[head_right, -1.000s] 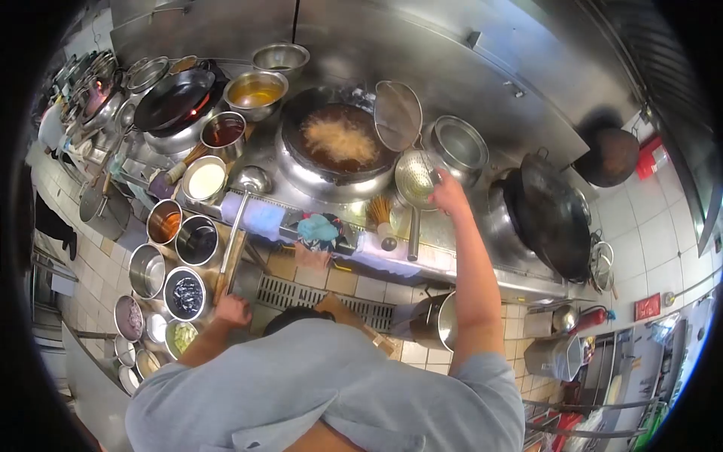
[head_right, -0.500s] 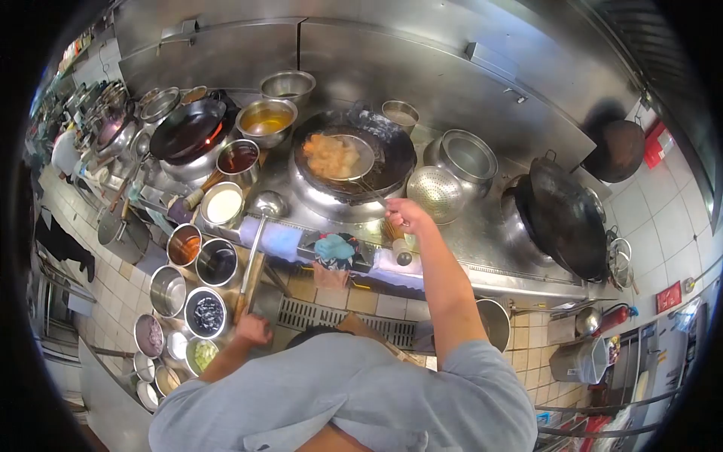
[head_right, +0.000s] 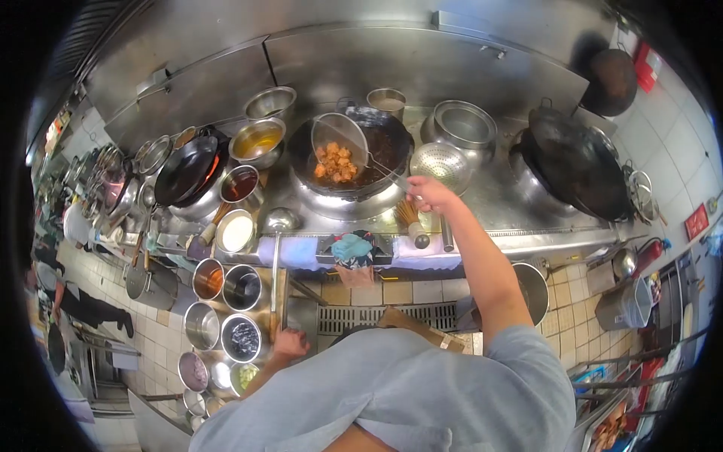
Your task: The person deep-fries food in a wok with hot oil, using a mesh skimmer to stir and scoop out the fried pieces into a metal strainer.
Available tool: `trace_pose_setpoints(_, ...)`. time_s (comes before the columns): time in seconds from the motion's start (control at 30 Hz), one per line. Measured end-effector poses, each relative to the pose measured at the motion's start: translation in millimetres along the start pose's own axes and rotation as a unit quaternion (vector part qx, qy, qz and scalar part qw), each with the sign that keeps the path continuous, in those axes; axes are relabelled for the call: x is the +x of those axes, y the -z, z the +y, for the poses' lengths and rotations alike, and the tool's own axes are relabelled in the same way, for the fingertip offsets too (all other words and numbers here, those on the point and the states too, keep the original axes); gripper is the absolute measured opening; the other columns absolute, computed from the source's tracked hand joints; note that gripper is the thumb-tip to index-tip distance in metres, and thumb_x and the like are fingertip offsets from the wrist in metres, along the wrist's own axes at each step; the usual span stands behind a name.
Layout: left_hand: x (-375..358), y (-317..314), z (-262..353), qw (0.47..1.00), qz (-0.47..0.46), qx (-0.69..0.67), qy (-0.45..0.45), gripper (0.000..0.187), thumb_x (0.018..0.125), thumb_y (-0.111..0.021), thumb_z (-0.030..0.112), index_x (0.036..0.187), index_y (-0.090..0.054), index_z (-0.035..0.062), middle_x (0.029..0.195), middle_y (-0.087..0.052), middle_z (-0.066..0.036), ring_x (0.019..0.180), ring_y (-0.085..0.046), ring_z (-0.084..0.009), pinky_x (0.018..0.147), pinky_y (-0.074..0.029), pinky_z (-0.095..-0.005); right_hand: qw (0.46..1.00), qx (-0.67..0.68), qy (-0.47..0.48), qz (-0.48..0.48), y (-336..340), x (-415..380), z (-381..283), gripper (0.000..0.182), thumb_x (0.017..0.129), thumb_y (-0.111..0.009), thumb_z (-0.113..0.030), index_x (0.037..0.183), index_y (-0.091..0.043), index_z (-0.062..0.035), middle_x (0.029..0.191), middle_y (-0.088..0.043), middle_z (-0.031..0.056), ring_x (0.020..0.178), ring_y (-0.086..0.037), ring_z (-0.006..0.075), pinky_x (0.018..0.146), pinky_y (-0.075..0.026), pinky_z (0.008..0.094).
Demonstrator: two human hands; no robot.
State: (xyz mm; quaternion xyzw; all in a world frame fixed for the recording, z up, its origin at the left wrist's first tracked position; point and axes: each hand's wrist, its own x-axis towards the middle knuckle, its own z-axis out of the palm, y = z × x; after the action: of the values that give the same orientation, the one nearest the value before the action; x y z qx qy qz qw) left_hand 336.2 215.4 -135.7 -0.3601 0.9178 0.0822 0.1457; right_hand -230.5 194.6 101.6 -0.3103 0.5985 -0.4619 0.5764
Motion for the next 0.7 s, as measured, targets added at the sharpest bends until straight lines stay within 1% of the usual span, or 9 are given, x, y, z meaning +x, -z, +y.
trace_pose_setpoints(0.07,0,1,2,1.0,0.012,-0.005,0.005,0.037,0.077,-0.057,0.045,0.096,-0.071,0.0163,0.103,-0.069,-0.006,0.101,-0.063,-0.0225,0.104,-0.034,-0.0477,0.993,-0.107,0.021,0.043,-24,-15,-16,0.039,0.092,-0.048,-0.006,0.132,-0.047,-0.0067,0.081,-0.055,0.0043,0.043,-0.035,0.0045,0.036,-0.025,0.0197)
trace_pose_setpoints(0.13,0,-1,2,1.0,0.016,-0.013,0.009,0.038,0.076,-0.057,0.045,0.096,-0.071,0.0161,0.102,-0.069,-0.006,0.1,-0.063,-0.0224,0.104,-0.034,-0.0482,0.968,-0.218,0.068,0.098,-29,-5,-9,0.039,0.089,-0.051,-0.007,0.128,-0.053,-0.004,0.079,-0.059,0.006,0.047,-0.046,0.0104,0.04,-0.035,0.0268)
trace_pose_setpoints(0.2,2,-8,0,1.0,0.013,-0.025,0.013,0.038,0.075,-0.058,0.044,0.096,-0.071,0.0158,0.101,-0.069,-0.006,0.1,-0.063,-0.0222,0.104,-0.033,-0.0497,0.908,-0.373,0.127,0.142,-41,-7,-12,0.039,0.088,-0.052,-0.007,0.126,-0.057,-0.0032,0.078,-0.062,0.0074,0.052,-0.053,0.0143,0.045,-0.041,0.0305)
trace_pose_setpoints(0.23,2,-11,-2,1.0,0.018,-0.02,0.009,0.038,0.075,-0.058,0.044,0.096,-0.071,0.0159,0.1,-0.069,-0.006,0.1,-0.063,-0.0222,0.104,-0.032,-0.0504,0.88,-0.418,0.159,0.159,-44,-10,-12,0.04,0.084,-0.053,-0.007,0.122,-0.06,-0.0016,0.08,-0.067,0.0113,0.065,-0.062,0.0185,0.06,-0.049,0.035)
trace_pose_setpoints(0.43,-1,-17,-4,0.999,0.046,-0.007,-0.015,0.036,0.074,-0.059,0.044,0.094,-0.07,0.0164,0.096,-0.07,-0.006,0.099,-0.063,-0.0229,0.103,-0.031,-0.0529,0.826,-0.492,0.231,0.15,-43,-39,-34,0.047,0.08,-0.057,-0.009,0.126,-0.056,-0.0001,0.089,-0.067,0.0216,0.086,-0.066,0.029,0.081,-0.05,0.0382)
trace_pose_setpoints(0.53,6,-19,-5,0.999,0.045,-0.005,-0.012,0.034,0.073,-0.06,0.043,0.092,-0.07,0.0163,0.095,-0.069,-0.007,0.098,-0.064,-0.0234,0.104,-0.03,-0.0538,0.856,-0.453,0.195,0.157,-25,-40,-52,0.046,0.078,-0.057,-0.01,0.124,-0.059,-0.0038,0.108,-0.065,0.0238,0.1,-0.064,0.0336,0.089,-0.05,0.0405)
trace_pose_setpoints(0.57,8,-29,-9,0.999,0.048,-0.006,-0.003,0.034,0.073,-0.06,0.043,0.091,-0.07,0.0161,0.094,-0.069,-0.006,0.098,-0.064,-0.0236,0.105,-0.029,-0.0548,0.844,-0.465,0.189,0.191,-16,-36,-52,0.047,0.078,-0.057,-0.009,0.125,-0.059,-0.0034,0.102,-0.066,0.023,0.095,-0.064,0.0331,0.084,-0.051,0.0402)
trace_pose_setpoints(0.63,2,-26,-1,0.997,0.064,-0.03,0.021,0.032,0.074,-0.061,0.041,0.09,-0.07,0.0156,0.092,-0.069,-0.006,0.097,-0.064,-0.024,0.107,-0.027,-0.0562,0.873,-0.422,0.128,0.208,4,-24,-60,0.047,0.08,-0.057,-0.009,0.127,-0.058,-0.0036,0.088,-0.067,0.0206,0.079,-0.065,0.0314,0.071,-0.052,0.0402)
trace_pose_setpoints(0.7,-6,-2,15,0.992,0.098,-0.071,0.043,0.028,0.076,-0.062,0.038,0.089,-0.07,0.0152,0.091,-0.069,-0.006,0.096,-0.065,-0.0242,0.109,-0.026,-0.0567,0.884,-0.419,0.108,0.174,46,0,-59,0.046,0.084,-0.054,-0.009,0.129,-0.055,-0.0018,0.071,-0.062,0.0126,0.055,-0.057,0.0223,0.05,-0.044,0.0356)
